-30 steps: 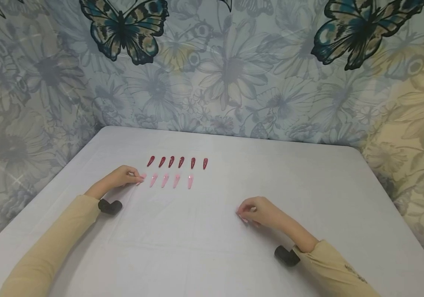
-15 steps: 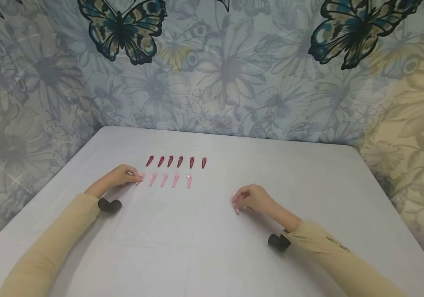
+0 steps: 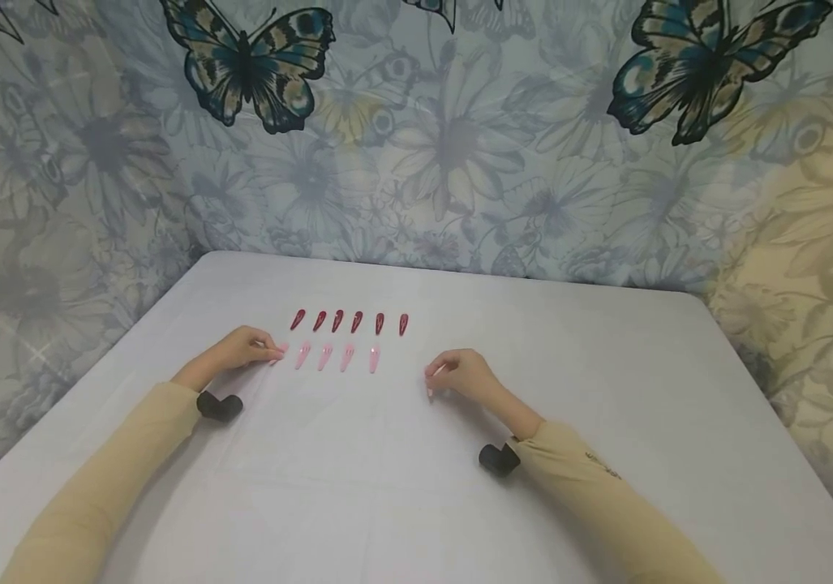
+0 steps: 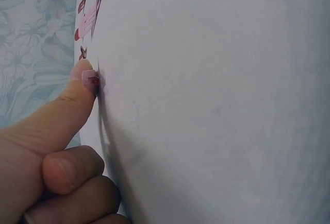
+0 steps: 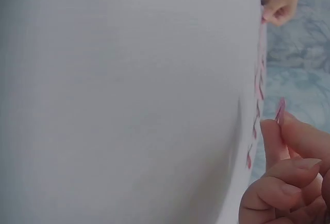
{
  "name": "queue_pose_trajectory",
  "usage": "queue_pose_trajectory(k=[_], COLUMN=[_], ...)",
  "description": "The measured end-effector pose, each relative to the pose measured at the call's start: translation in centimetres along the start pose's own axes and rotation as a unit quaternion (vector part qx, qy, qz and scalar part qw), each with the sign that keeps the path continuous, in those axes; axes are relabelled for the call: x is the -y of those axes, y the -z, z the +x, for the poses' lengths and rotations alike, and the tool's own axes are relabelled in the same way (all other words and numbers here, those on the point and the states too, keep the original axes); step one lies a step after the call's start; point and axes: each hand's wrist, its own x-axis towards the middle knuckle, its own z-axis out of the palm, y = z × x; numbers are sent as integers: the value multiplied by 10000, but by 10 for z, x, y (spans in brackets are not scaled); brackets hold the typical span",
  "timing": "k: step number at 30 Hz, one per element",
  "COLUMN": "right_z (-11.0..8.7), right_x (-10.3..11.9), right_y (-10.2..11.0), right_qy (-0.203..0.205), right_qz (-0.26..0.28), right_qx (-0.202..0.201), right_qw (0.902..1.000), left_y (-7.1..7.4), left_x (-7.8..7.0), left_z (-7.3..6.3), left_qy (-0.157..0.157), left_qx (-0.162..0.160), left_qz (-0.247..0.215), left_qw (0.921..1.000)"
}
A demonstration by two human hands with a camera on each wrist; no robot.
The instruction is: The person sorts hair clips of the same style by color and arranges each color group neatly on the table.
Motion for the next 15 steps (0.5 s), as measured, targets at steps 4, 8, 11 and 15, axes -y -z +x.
queue_pose_trajectory(k=[4, 8, 11, 15], right_z=[11, 22, 30, 36], right_x=[5, 14, 19, 22], right_y=[-7, -14, -21, -28], right_qy=[-279, -274, -212, -170], right_qz=[207, 245, 214, 138], right_qx=[-78, -111, -81, -101], right_qw=[9994, 9993, 9995, 9997], left_y=[-1, -1, -1, -1], left_x=[2, 3, 3, 3], left_z=[-1, -1, 0, 0], left_qy=[-77, -66, -44, -32], left_qx=[14, -2, -22, -24], left_qz=[-50, -53, -56, -61], left_qw=[10000, 10000, 10000, 10000])
